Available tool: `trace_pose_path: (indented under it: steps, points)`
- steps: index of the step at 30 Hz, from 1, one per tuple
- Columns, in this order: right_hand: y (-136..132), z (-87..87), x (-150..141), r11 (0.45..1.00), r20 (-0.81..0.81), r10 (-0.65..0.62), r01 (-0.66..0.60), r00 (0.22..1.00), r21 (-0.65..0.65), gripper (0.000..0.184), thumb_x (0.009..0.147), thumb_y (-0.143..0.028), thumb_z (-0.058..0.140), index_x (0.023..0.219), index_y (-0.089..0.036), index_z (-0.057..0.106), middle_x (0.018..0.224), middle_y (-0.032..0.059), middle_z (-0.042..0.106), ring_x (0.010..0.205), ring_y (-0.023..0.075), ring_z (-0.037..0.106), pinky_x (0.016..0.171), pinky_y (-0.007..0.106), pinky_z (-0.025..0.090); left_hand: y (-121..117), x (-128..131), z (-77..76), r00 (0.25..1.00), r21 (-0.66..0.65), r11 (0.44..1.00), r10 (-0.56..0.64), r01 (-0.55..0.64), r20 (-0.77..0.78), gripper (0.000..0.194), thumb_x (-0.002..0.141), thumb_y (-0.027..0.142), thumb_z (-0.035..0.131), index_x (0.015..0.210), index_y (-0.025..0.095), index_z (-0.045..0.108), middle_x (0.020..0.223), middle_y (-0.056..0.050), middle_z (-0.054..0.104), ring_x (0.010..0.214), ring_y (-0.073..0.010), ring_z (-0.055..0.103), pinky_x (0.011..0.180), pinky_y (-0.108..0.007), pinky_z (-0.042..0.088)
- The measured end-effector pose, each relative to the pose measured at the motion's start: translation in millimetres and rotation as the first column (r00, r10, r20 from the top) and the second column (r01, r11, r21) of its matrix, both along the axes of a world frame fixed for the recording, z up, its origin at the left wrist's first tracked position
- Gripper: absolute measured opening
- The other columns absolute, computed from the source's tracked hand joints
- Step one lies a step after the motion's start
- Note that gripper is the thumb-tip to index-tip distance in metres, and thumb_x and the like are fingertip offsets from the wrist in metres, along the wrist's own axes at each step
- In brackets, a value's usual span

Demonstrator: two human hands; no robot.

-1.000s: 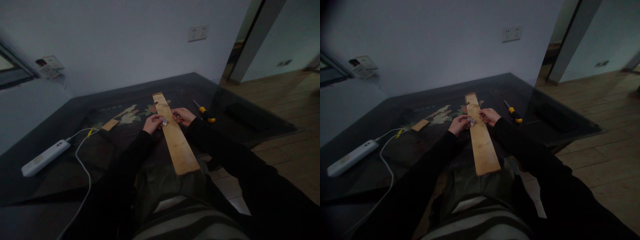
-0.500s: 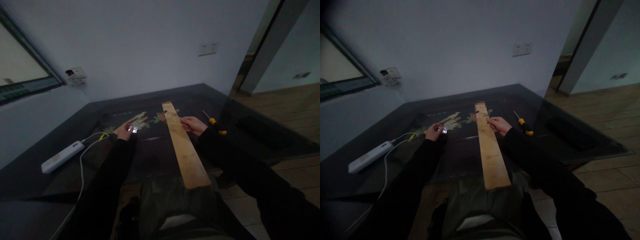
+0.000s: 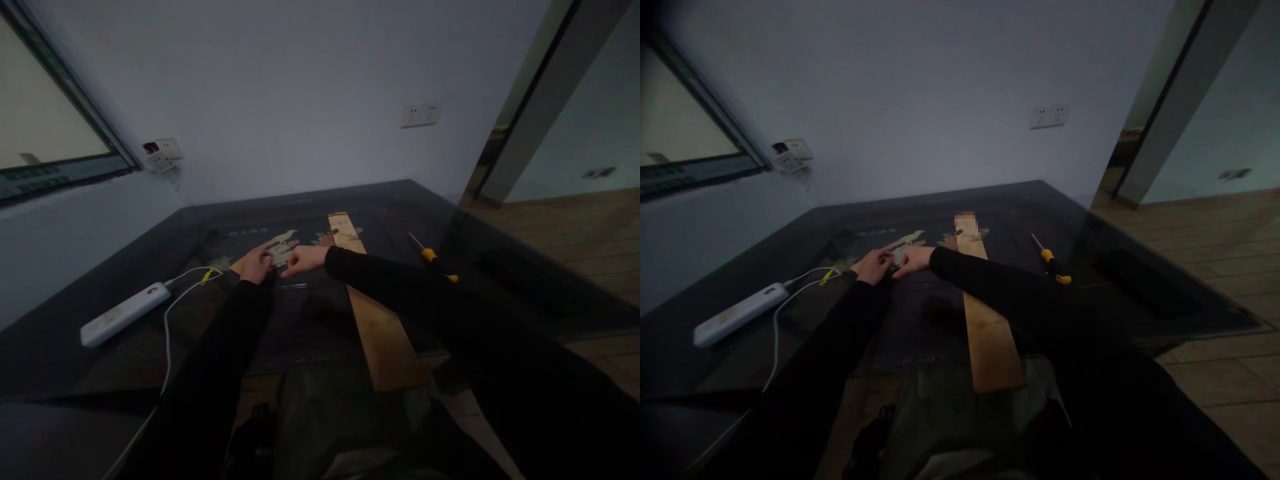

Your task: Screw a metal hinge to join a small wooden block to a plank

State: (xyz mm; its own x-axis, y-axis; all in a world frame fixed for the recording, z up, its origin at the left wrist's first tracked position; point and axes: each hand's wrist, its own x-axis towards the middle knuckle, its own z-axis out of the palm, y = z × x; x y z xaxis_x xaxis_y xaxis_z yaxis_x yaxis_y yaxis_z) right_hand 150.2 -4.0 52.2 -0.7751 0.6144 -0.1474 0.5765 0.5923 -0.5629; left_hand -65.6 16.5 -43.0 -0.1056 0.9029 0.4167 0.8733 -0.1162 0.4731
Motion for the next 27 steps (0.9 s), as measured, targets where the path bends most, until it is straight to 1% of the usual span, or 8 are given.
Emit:
trace_pose_path:
  steps: [3, 6, 9, 12, 15, 19, 23, 27]
  points:
    - [-5.9, -12.6, -42.5, 0.988, 0.162, 0.061, -0.083, 0.985, 0.132, 0.030, 0.078, -0.041, 0.068, 0.066, -0.013, 0.066, 0.056, -0.0007, 0.058, 0.056, 0.0105, 0.053, 0.053, 0.021, 0.037, -6.7, -14.7, 16.5, 0.998, 0.080, 0.995, 0.056, -0.058, 0.022, 0.016, 0.078, 0.025, 0.056, 0.084, 0.016, 0.066, 0.091, -0.010, 0.067, 0.089, -0.0229, 0.062, 0.085, -0.031, 0.045]
    - [-9.9, -28.9, -70.8, 0.984, 0.194, 0.042, -0.074, 0.980, 0.163, 0.030, 0.078, -0.041, 0.068, 0.075, -0.011, 0.071, 0.078, 0.0086, 0.070, 0.075, 0.0191, 0.064, 0.061, 0.024, 0.044, -15.7, -30.2, 31.8, 0.991, 0.123, 0.987, 0.088, -0.100, 0.096, 0.022, 0.081, 0.028, 0.052, 0.091, 0.016, 0.066, 0.093, -0.008, 0.069, 0.087, -0.0206, 0.063, 0.083, -0.029, 0.047]
    - [-10.1, -43.1, -90.5, 0.983, 0.187, 0.031, -0.063, 0.982, 0.170, 0.028, 0.077, -0.037, 0.068, 0.085, -0.011, 0.071, 0.094, 0.0128, 0.072, 0.088, 0.0235, 0.067, 0.065, 0.026, 0.047, -22.1, -39.8, 39.4, 0.990, 0.036, 0.994, 0.102, -0.106, 0.101, 0.023, 0.080, 0.030, 0.054, 0.094, 0.017, 0.067, 0.091, -0.007, 0.071, 0.086, -0.0201, 0.064, 0.081, -0.029, 0.048]
    - [-9.0, -53.9, -105.4, 0.981, 0.156, 0.032, -0.061, 0.987, 0.183, 0.023, 0.077, -0.028, 0.066, 0.094, -0.012, 0.070, 0.105, 0.0130, 0.071, 0.098, 0.0246, 0.066, 0.074, 0.026, 0.050, -23.4, -43.5, 39.7, 0.995, -0.035, 0.997, 0.072, -0.070, 0.071, 0.022, 0.078, 0.027, 0.056, 0.093, 0.016, 0.068, 0.091, -0.008, 0.072, 0.085, -0.0202, 0.065, 0.082, -0.030, 0.048]
    - [-10.6, -61.7, -113.7, 0.976, 0.118, 0.039, -0.063, 0.992, 0.210, 0.023, 0.081, -0.020, 0.057, 0.100, -0.012, 0.068, 0.111, 0.0144, 0.069, 0.104, 0.0254, 0.065, 0.082, 0.029, 0.050, -22.1, -43.7, 38.0, 0.996, -0.035, 0.998, 0.055, -0.053, 0.066, 0.022, 0.078, 0.027, 0.056, 0.094, 0.016, 0.068, 0.091, -0.008, 0.072, 0.086, -0.0202, 0.066, 0.082, -0.030, 0.049]
    - [-19.4, -66.4, -112.5, 0.960, 0.083, 0.036, -0.058, 0.996, 0.275, 0.028, 0.084, -0.016, 0.049, 0.108, -0.009, 0.063, 0.120, 0.0209, 0.062, 0.108, 0.0283, 0.063, 0.087, 0.037, 0.051, -21.1, -40.9, 37.5, 0.996, -0.090, 0.994, 0.060, -0.054, 0.059, 0.025, 0.078, 0.028, 0.056, 0.096, 0.015, 0.068, 0.092, -0.009, 0.073, 0.086, -0.0205, 0.067, 0.080, -0.029, 0.051]
    - [-29.2, -63.6, -104.8, 0.934, 0.068, 0.027, -0.050, 0.997, 0.353, 0.036, 0.088, -0.014, 0.041, 0.122, -0.008, 0.054, 0.127, 0.0221, 0.055, 0.108, 0.0298, 0.063, 0.089, 0.044, 0.052, -22.3, -36.0, 37.4, 0.998, -0.132, 0.990, 0.054, -0.053, 0.009, 0.027, 0.079, 0.027, 0.056, 0.098, 0.012, 0.068, 0.095, -0.011, 0.073, 0.086, -0.0200, 0.068, 0.080, -0.029, 0.052]
    - [-34.1, -58.2, -99.4, 0.914, 0.097, 0.042, -0.077, 0.994, 0.397, 0.037, 0.091, -0.015, 0.038, 0.125, -0.009, 0.051, 0.131, 0.0204, 0.053, 0.109, 0.0316, 0.062, 0.090, 0.047, 0.051, -23.1, -32.7, 36.8, 0.998, -0.144, 0.988, 0.056, -0.060, -0.029, 0.026, 0.079, 0.026, 0.056, 0.098, 0.014, 0.068, 0.093, -0.009, 0.073, 0.084, -0.0192, 0.068, 0.079, -0.028, 0.052]
